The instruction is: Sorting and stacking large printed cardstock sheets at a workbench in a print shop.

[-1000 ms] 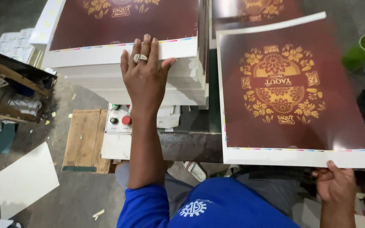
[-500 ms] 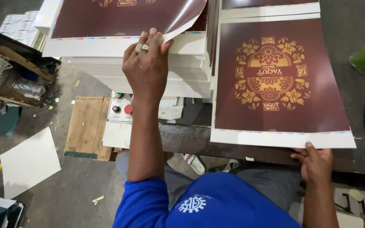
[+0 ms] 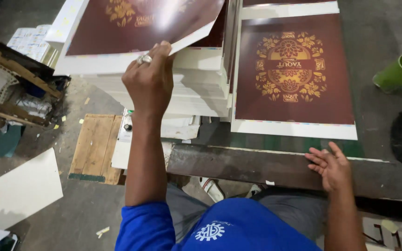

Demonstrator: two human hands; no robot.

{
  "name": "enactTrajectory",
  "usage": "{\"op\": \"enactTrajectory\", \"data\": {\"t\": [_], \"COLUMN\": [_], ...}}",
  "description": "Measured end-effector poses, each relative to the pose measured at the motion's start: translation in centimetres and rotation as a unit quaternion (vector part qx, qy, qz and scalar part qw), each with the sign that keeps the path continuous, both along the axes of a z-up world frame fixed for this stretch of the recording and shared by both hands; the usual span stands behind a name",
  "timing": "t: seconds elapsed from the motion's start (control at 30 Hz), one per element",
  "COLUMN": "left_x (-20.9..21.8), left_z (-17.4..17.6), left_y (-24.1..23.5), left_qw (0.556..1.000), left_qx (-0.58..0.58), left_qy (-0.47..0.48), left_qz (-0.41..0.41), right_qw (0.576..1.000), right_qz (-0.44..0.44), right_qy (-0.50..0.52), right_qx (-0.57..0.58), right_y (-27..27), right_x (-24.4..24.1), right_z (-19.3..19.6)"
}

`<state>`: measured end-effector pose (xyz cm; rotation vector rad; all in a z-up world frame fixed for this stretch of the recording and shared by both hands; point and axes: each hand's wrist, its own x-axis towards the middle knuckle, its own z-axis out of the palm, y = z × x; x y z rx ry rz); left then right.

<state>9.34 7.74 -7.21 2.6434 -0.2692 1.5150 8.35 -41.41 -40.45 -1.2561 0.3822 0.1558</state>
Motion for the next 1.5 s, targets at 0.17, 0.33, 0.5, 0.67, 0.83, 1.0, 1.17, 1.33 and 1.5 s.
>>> {"op": "enactTrajectory", "data": {"t": [0.17,0.33,0.5,0.67,0.83,1.0,1.17,1.33,1.5], "left_x": [-2.0,-6.3,-7.4,-10.7,-12.5,-6.7,-0.6,0.3,-0.6], "left_z": [0.2,0.4,-2.0,0.9,4.5,1.4,-0.8,-3.2,-2.0], "left_y": [-5.5,-13.0,-15.8,-14.7,-10.8,-5.3,-1.2,-0.3,0.1], "left_qw": [0.995,0.972,0.961,0.92,0.947,0.982,0.99,0.979,0.979], "left_qx": [0.006,0.035,0.055,0.04,0.003,-0.016,0.031,0.032,0.043], "left_qy": [-0.048,0.068,0.117,0.226,0.175,0.165,0.138,0.189,0.188], "left_qz": [-0.088,-0.22,-0.246,-0.318,-0.27,-0.089,-0.009,0.071,0.062], "right_qw": [0.994,0.945,0.929,0.954,0.972,0.974,0.987,0.978,0.984], "right_qz": [0.053,0.182,0.17,0.086,-0.022,-0.015,-0.07,-0.096,-0.104], "right_qy": [-0.092,-0.264,-0.248,-0.198,-0.164,-0.163,-0.12,-0.151,-0.118], "right_qx": [0.022,0.064,0.216,0.21,0.165,0.156,0.081,0.11,0.087], "right_y": [6.7,13.0,14.9,12.3,6.1,-2.5,-6.6,-8.1,-7.2], "right_x": [-1.0,-2.5,-3.4,-2.8,-3.9,-5.7,-8.7,-11.3,-12.6], "right_z": [9.6,19.5,22.5,18.9,13.7,5.4,1.7,-1.4,-1.9]}}
